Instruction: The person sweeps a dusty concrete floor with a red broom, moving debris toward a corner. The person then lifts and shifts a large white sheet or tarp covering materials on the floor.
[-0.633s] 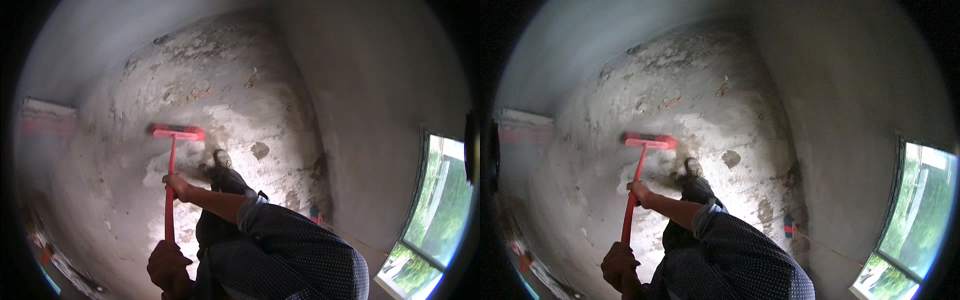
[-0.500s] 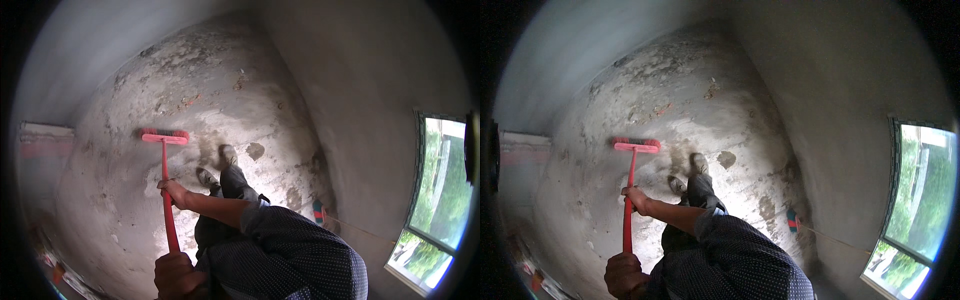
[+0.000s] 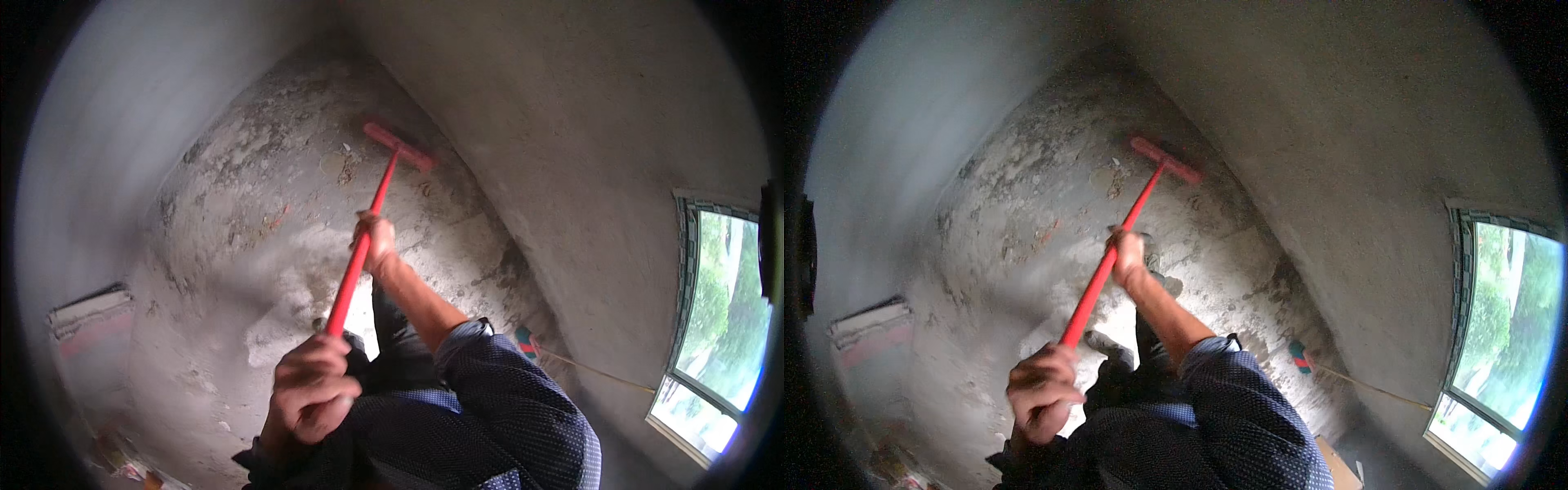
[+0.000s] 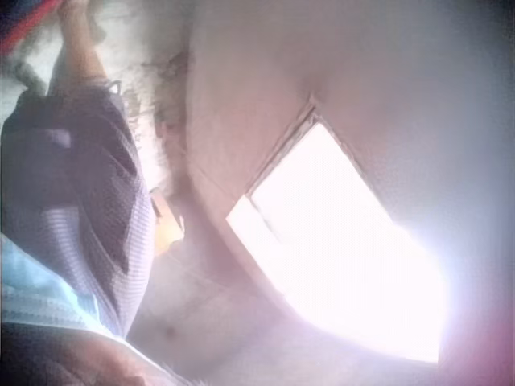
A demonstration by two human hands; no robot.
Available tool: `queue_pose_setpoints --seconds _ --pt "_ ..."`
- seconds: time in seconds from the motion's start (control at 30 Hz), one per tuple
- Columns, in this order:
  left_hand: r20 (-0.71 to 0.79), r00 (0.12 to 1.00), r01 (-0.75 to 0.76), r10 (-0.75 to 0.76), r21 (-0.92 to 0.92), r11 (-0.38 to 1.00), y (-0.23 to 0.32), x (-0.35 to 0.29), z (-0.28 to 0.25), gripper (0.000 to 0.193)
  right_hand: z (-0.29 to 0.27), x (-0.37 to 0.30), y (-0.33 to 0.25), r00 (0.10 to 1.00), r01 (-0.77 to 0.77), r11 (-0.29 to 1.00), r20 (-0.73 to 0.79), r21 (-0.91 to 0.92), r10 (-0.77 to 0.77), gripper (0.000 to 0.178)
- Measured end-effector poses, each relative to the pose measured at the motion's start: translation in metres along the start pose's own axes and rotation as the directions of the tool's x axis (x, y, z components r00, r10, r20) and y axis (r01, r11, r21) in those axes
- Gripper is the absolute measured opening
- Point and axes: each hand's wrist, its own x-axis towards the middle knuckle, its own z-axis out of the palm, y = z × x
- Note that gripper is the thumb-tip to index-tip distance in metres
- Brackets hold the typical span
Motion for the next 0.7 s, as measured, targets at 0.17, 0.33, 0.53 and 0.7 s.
queue_pose_setpoints --seconds 0.17,0.33,0.53,0.7 --pt "0.07 0.994 -0.082 0.087 -0.079 0.994 -0.08 0.143 0.038 0.005 0.002 0.11 -0.124 0.999 -0.012 0.999 -0.036 -0.044 0.011 0.021" --pt "-0.106 0.992 0.099 -0.066 0.338 0.936 -0.031 0.203 0.044 0.016 0.053 0.103 -0.104 0.981 -0.164 0.985 0.097 -0.05 0.169 0.016" --pt "0.189 0.977 -0.021 -0.1 0.548 0.836 0.035 0.21 0.024 0.019 0.098 0.011 -0.119 0.854 -0.412 0.906 0.304 -0.099 0.421 0.016" --pt "0.345 0.925 -0.141 0.16 -0.077 0.987 0.054 0.251 0.023 0.021 0.099 -0.012 -0.159 0.929 -0.312 0.949 0.197 -0.045 0.315 0.015"
